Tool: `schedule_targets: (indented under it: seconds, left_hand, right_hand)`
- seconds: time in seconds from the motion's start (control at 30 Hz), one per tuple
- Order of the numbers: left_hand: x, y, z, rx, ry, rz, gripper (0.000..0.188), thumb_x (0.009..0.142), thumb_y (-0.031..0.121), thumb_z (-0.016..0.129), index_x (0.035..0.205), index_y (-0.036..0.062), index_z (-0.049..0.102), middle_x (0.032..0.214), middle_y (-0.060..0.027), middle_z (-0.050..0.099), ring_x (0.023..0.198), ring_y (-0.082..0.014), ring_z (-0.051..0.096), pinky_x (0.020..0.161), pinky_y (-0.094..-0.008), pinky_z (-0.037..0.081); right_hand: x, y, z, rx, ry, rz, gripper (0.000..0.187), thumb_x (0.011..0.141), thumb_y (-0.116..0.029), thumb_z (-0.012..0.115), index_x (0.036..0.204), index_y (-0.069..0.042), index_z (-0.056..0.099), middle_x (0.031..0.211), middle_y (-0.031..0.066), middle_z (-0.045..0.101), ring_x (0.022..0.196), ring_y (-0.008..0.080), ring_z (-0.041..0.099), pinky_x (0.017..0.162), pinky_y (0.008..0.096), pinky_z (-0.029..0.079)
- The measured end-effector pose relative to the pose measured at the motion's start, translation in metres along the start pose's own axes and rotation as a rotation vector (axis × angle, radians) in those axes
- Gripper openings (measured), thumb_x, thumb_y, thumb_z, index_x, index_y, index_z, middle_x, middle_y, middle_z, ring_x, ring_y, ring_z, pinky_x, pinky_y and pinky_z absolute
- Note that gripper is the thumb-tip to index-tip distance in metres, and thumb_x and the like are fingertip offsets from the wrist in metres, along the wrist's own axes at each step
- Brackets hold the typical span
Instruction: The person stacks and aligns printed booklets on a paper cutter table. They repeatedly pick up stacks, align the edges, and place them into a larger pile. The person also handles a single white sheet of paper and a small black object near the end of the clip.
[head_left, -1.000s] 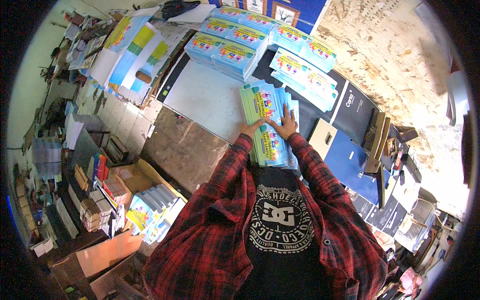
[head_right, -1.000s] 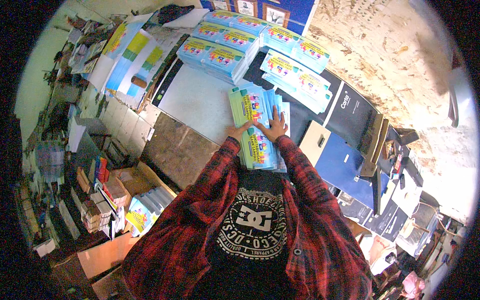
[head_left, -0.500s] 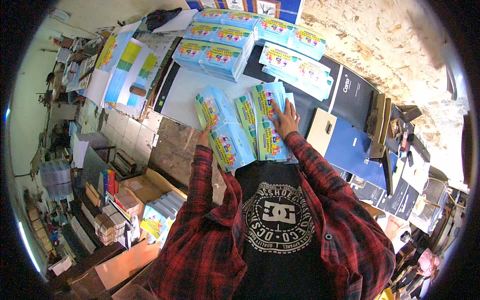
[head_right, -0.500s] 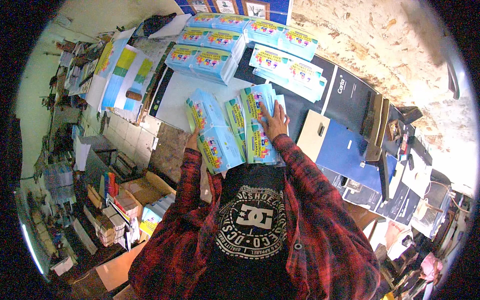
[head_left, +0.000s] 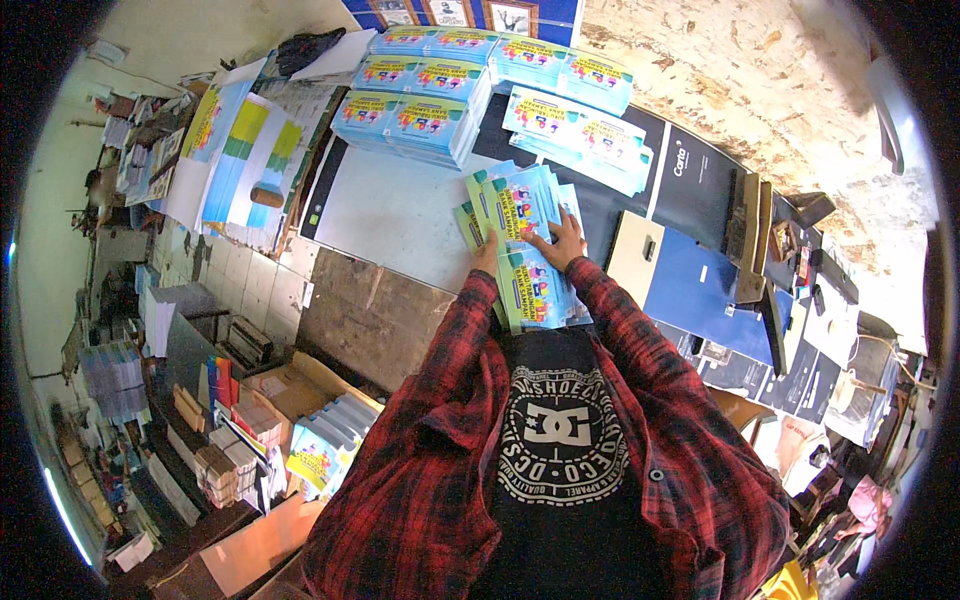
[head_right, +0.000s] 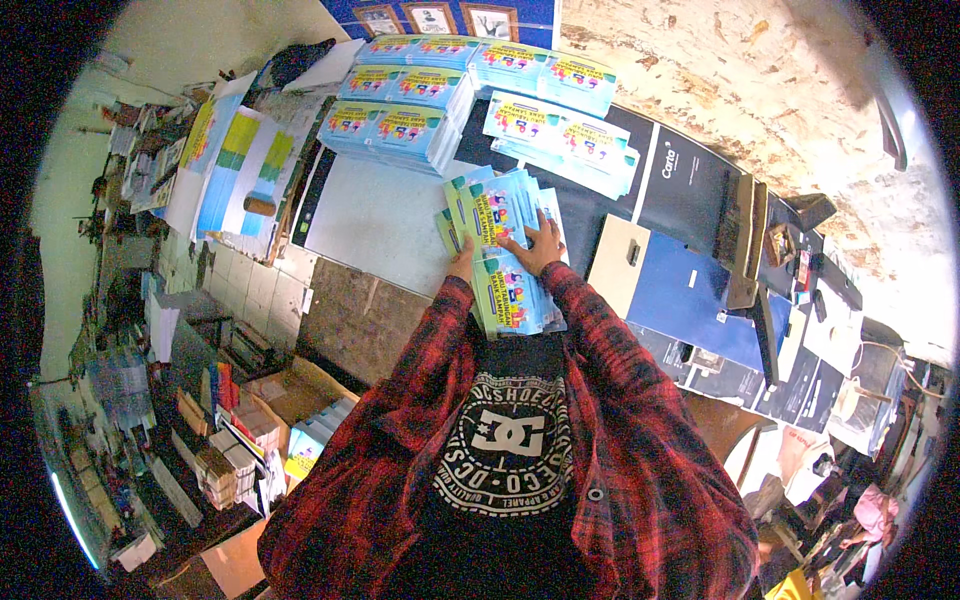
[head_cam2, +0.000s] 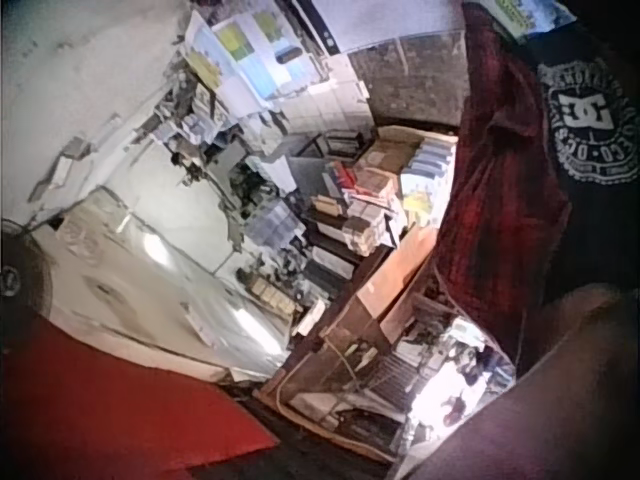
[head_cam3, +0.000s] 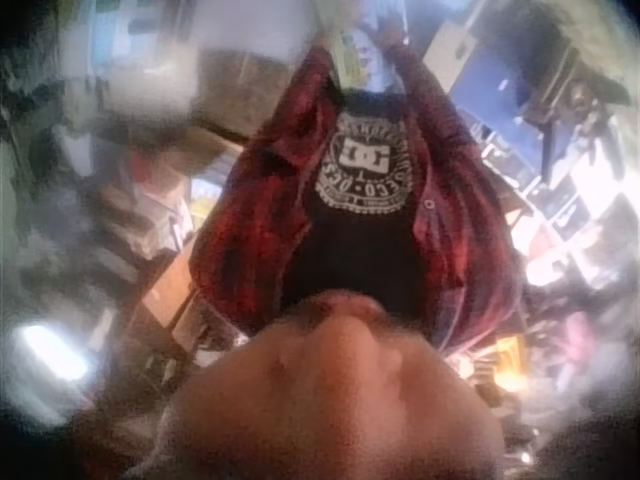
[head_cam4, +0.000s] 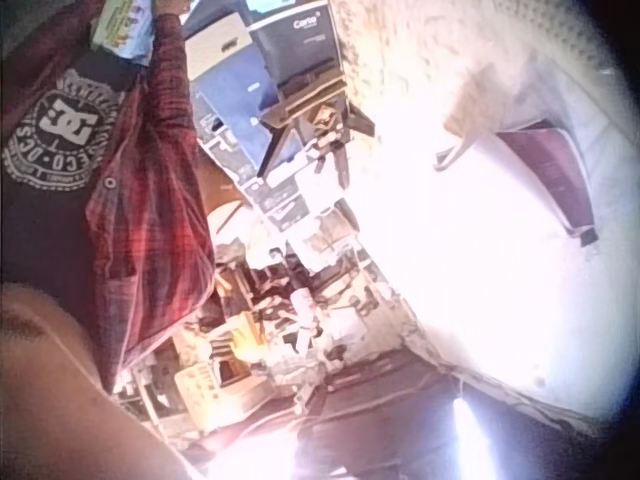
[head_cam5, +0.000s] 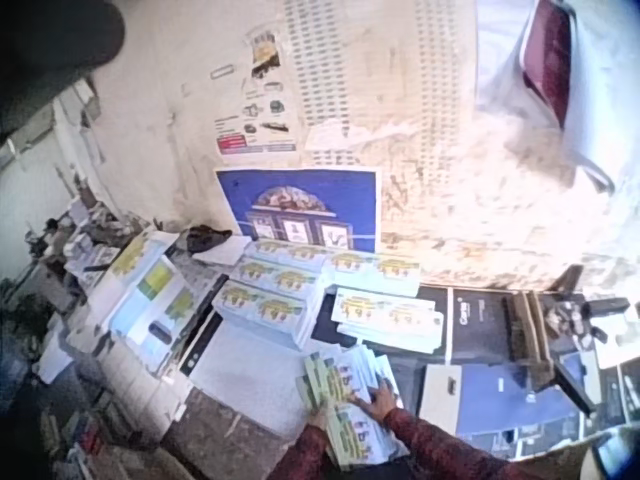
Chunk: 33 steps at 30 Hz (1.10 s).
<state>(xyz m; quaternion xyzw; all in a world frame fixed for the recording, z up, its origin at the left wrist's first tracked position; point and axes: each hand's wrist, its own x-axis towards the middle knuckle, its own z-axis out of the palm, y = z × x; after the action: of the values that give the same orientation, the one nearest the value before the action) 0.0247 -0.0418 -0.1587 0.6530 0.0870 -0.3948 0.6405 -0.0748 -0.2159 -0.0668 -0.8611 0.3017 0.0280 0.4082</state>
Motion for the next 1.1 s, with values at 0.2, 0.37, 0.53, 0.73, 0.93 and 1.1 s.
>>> schedule_targets:
  seconds: [0.2,0.37,0.53,0.73,0.93,1.1]
  left_hand:
    - [0.013,-0.014,-0.13,-0.179,0.085,0.073,0.069,0.087,0.061,0.053,0.115,-0.0018,0.06,0.103,-0.0095,0.064,0.085,-0.0165,0.061,0.075,-0.0339,0.051]
    - [-0.044,0.062,-0.121,-0.015,-0.014,0.028,0.066,0.087,0.06,0.054,0.11,-0.0019,0.063,0.104,-0.0122,0.065,0.085,-0.0203,0.062,0.08,-0.0365,0.049]
    - [-0.045,0.036,-0.028,0.847,0.131,0.196,0.097,0.061,0.072,0.07,0.121,-0.0028,0.054,0.118,-0.0233,0.058,0.113,-0.0351,0.054,0.097,-0.0447,0.042]
    - [-0.073,0.04,-0.001,0.902,0.478,-0.17,0.134,0.05,0.079,0.07,0.144,-0.0025,0.019,0.146,-0.0318,0.018,0.139,-0.0428,0.015,0.113,-0.0496,0.018]
    - [-0.058,0.021,-0.004,0.641,0.331,-0.122,0.124,0.059,0.083,0.058,0.145,0.0015,0.021,0.146,-0.0345,0.016,0.137,-0.0445,0.019,0.112,-0.0507,0.018]
    - [0.002,-0.047,-0.037,0.832,0.194,0.084,0.098,0.079,0.07,0.047,0.144,0.0016,0.024,0.144,-0.03,0.027,0.133,-0.0425,0.027,0.111,-0.0496,0.017]
  right_hand:
    - [-0.009,-0.013,0.004,-0.149,0.041,-0.043,0.086,0.075,-0.062,0.065,0.141,-0.011,0.041,0.152,0.0124,0.023,0.14,0.0369,0.017,0.1,0.0721,0.017]
    - [-0.016,-0.017,-0.002,-0.109,0.131,0.024,0.107,0.075,-0.048,0.071,0.15,-0.014,0.003,0.15,0.0141,0.027,0.138,0.0349,0.025,0.099,0.0703,0.021]
    - [-0.006,-0.008,0.018,-0.101,0.131,-0.06,0.097,0.081,-0.049,0.064,0.15,-0.015,0.005,0.15,0.0128,0.028,0.138,0.0346,0.025,0.101,0.066,0.023]
    - [0.01,0.055,0.006,0.063,0.285,0.355,0.085,0.087,-0.069,0.034,0.141,-0.003,0.031,0.13,0.0266,0.047,0.122,0.0408,0.043,0.102,0.0522,0.031]
    - [-0.005,0.033,0.009,0.062,0.177,0.381,0.1,0.075,-0.079,0.045,0.142,-0.005,0.032,0.13,0.0269,0.042,0.123,0.0416,0.04,0.103,0.0541,0.031]
    - [-0.015,-0.002,-0.006,0.137,-0.036,0.33,0.112,0.065,-0.082,0.055,0.139,0.0,0.035,0.13,0.0291,0.041,0.123,0.0421,0.039,0.103,0.0506,0.034]
